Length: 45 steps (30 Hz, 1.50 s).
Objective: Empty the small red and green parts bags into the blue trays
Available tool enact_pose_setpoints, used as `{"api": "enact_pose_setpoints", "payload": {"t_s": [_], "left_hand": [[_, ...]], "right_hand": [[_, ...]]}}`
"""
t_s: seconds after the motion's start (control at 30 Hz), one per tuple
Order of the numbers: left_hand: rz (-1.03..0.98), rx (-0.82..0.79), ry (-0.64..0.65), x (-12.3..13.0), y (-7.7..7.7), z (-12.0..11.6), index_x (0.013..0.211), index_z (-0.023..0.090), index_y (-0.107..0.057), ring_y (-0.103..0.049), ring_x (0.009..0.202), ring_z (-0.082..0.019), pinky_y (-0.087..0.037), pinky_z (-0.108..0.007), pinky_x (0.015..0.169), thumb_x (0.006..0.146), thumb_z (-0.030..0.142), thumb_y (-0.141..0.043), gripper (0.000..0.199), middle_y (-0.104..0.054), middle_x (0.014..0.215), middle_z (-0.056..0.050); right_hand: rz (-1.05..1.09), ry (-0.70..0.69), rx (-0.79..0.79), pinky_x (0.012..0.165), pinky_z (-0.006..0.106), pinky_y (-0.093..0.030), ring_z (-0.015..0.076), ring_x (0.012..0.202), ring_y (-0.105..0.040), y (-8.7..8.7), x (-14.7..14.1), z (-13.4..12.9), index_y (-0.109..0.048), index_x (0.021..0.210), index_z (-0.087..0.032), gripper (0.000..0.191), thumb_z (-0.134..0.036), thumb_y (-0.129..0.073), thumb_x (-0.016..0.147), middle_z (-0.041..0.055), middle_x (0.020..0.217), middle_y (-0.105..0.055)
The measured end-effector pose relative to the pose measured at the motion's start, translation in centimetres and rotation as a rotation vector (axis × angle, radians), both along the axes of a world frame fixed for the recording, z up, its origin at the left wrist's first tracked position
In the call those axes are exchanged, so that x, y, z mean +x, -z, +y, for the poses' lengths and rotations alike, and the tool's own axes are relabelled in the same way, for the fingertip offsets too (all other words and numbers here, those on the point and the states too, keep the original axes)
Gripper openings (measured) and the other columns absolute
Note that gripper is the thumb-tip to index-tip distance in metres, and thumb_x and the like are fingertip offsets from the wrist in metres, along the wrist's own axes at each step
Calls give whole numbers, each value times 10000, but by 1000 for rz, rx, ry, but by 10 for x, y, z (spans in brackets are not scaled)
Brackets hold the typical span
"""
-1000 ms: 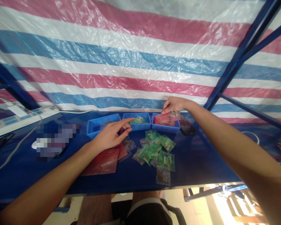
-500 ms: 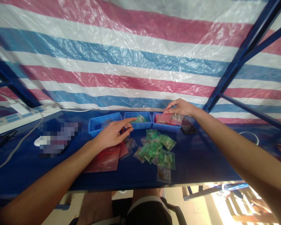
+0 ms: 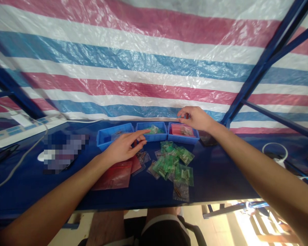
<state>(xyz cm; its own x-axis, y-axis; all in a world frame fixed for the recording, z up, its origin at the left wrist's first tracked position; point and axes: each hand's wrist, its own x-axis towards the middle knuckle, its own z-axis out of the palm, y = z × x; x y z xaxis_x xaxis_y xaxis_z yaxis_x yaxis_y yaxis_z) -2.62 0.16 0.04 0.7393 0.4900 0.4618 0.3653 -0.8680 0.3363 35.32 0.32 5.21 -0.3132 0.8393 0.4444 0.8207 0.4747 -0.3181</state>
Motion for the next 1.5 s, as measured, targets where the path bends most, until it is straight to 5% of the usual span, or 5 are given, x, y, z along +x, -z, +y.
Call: {"api": "enact_pose_setpoints", "payload": {"t_s": [0.17,0.63,0.9,1.23,1.5], "left_hand": [[13,23,5,1,1,-1,1581,275,-534,-756,900,-176,-566,-254,733,1070,283,-566,512,-786,1178,-44],[30,-5,-1,1,3,2,1581,277,-542,-746,871,-163,-554,-242,709,1074,303,-557,507,-785,1165,-44],[31,0,9,2,3,2,1586,275,-542,-745,892,-173,-564,-257,741,1069,291,-552,517,-785,1167,-48],[41,0,-2,1,4,2,1566,282,-553,-752,898,-173,-572,-259,748,1067,296,-562,499,-788,1154,-32],[49,11,3,1,6,3,1572,284,-544,-751,903,-174,-571,-270,782,1075,301,-558,498,-786,1168,-26]], "right_hand": [[-176,-192,-189,725,332,-516,235,818,-709,2,-4,-32,-807,1122,-236,371,-560,-716,966,75,1020,-788],[-246,20,208,957,437,-561,330,1078,-735,30,-1,-24,-752,1167,-197,289,-329,-505,1097,147,1152,-786],[-416,-221,97,1051,441,-555,302,1173,-735,30,-6,-36,-772,1221,-233,321,-279,-474,1113,139,1210,-807],[-181,-292,-116,1090,453,-541,310,1174,-745,7,-8,-42,-839,1188,-291,392,-525,-539,1089,73,1228,-818],[-140,-261,-184,1087,456,-575,323,1207,-749,20,-14,-49,-847,1193,-358,368,-615,-668,1000,31,1200,-833]]}}
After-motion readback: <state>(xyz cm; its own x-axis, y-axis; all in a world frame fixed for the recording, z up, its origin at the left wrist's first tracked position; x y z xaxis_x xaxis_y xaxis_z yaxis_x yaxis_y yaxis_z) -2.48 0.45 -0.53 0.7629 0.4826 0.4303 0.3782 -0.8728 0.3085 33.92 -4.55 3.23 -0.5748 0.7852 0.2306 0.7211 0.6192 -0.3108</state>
